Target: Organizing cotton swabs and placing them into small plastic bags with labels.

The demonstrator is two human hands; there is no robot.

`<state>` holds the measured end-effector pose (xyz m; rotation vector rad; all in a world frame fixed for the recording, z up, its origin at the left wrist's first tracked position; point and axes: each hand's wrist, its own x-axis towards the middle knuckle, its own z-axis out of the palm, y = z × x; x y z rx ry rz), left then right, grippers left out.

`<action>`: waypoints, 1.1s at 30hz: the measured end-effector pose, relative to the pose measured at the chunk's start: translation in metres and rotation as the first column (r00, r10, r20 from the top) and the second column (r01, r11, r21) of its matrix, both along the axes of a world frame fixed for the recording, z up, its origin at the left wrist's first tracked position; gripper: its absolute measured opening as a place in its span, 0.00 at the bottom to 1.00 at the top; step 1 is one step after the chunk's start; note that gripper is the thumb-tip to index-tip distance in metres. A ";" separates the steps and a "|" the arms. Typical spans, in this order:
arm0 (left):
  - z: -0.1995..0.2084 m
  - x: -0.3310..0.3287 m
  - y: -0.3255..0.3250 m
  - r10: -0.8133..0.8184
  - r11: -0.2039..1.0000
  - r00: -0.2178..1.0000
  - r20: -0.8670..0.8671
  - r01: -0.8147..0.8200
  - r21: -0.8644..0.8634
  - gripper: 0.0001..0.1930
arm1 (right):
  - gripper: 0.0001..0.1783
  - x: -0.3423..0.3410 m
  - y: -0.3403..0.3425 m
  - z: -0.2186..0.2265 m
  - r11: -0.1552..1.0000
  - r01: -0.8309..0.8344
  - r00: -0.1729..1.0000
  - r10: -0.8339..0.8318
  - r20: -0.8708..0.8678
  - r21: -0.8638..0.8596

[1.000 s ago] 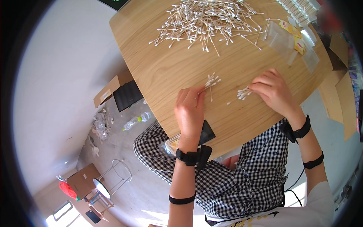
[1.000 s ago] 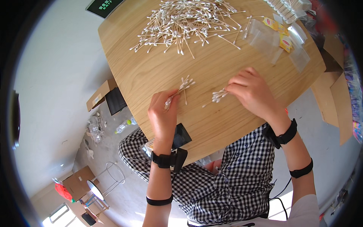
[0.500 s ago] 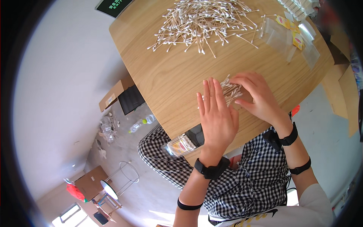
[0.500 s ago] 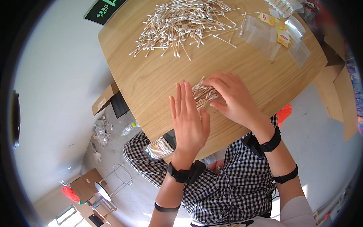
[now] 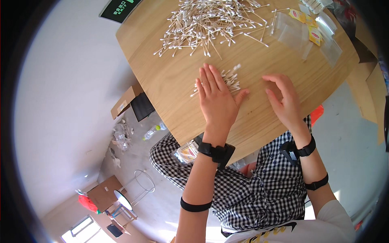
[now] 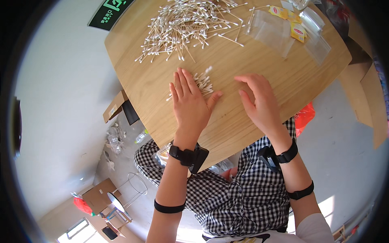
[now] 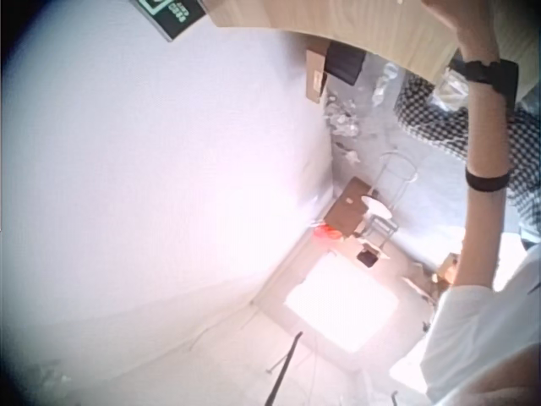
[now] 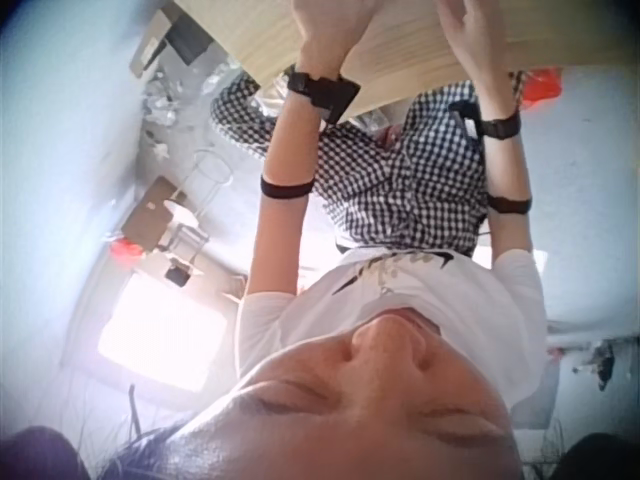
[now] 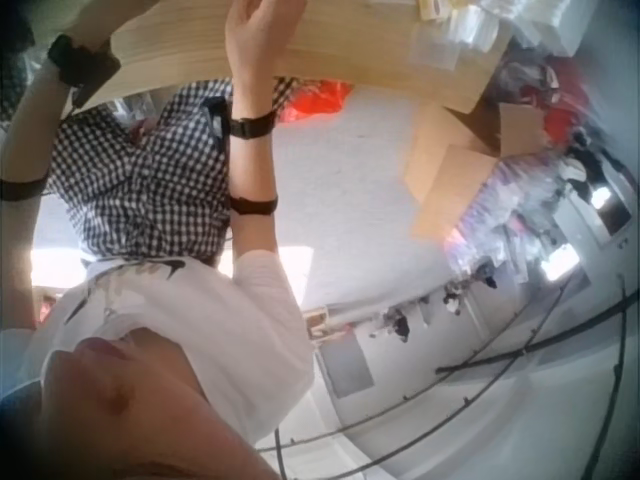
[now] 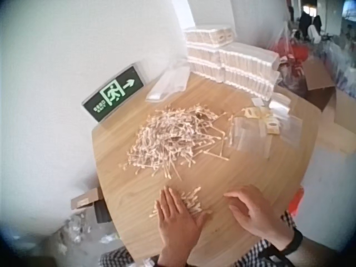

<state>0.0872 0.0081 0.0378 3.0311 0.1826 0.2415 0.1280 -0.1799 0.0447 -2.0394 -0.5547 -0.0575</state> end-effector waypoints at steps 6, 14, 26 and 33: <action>0.002 -0.044 -0.040 -0.037 0.998 0.990 -0.137 0.030 -0.056 0.57 | 0.14 0.002 0.000 -0.011 0.996 0.088 0.993 -0.090 0.079 0.022; 0.008 -0.056 -0.052 0.023 0.994 0.993 -0.112 -0.035 -0.108 0.59 | 0.12 0.003 0.002 -0.014 0.995 0.089 0.987 -0.095 0.126 0.054; 0.002 -0.024 -0.027 -0.019 1.000 0.996 -0.085 0.019 -0.007 0.58 | 0.12 0.003 0.001 -0.013 0.996 0.088 0.993 -0.089 0.083 0.021; 0.005 -0.068 -0.061 -0.030 0.995 0.981 -0.192 0.010 -0.104 0.59 | 0.11 0.002 0.001 -0.014 0.995 0.090 0.994 -0.092 0.066 0.033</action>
